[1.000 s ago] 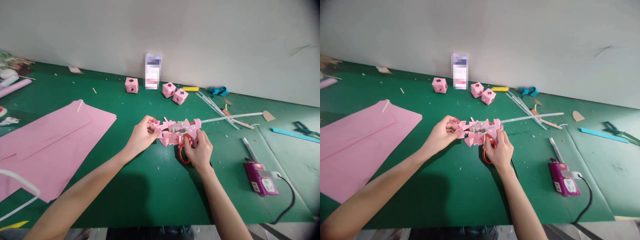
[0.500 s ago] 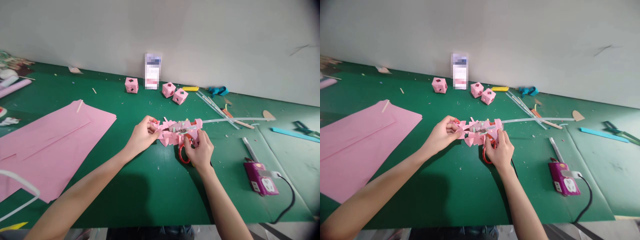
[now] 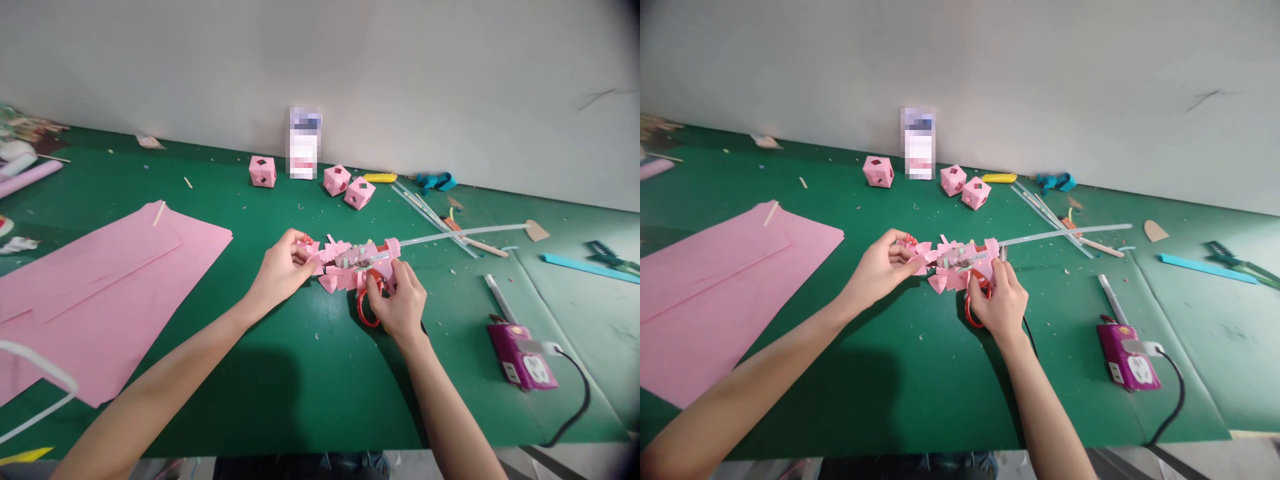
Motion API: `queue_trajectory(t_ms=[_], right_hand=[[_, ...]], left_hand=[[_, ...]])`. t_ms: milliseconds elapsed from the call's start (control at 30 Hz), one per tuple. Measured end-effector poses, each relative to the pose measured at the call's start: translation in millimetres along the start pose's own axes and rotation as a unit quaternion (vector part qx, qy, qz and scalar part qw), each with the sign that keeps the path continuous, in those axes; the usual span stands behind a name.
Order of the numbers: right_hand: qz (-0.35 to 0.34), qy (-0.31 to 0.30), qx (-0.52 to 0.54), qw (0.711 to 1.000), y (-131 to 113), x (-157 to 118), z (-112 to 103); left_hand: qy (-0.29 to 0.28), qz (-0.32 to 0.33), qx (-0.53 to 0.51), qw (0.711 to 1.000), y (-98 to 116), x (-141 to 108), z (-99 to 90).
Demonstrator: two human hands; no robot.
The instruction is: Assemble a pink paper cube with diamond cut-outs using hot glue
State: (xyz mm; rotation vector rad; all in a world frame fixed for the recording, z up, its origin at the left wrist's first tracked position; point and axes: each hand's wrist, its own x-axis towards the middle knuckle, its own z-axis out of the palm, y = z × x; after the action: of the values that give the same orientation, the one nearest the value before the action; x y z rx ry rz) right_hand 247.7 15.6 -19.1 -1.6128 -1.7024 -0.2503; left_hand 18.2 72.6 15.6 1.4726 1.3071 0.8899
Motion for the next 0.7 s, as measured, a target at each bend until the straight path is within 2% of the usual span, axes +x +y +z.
queue_trajectory(t_ms=[700], right_hand=[[0.023, -0.018, -0.008, 1.0, 0.3, -1.2, 2.4]], left_hand=[[-0.013, 0.0, 0.016, 1.0, 3.0, -1.9, 1.6]])
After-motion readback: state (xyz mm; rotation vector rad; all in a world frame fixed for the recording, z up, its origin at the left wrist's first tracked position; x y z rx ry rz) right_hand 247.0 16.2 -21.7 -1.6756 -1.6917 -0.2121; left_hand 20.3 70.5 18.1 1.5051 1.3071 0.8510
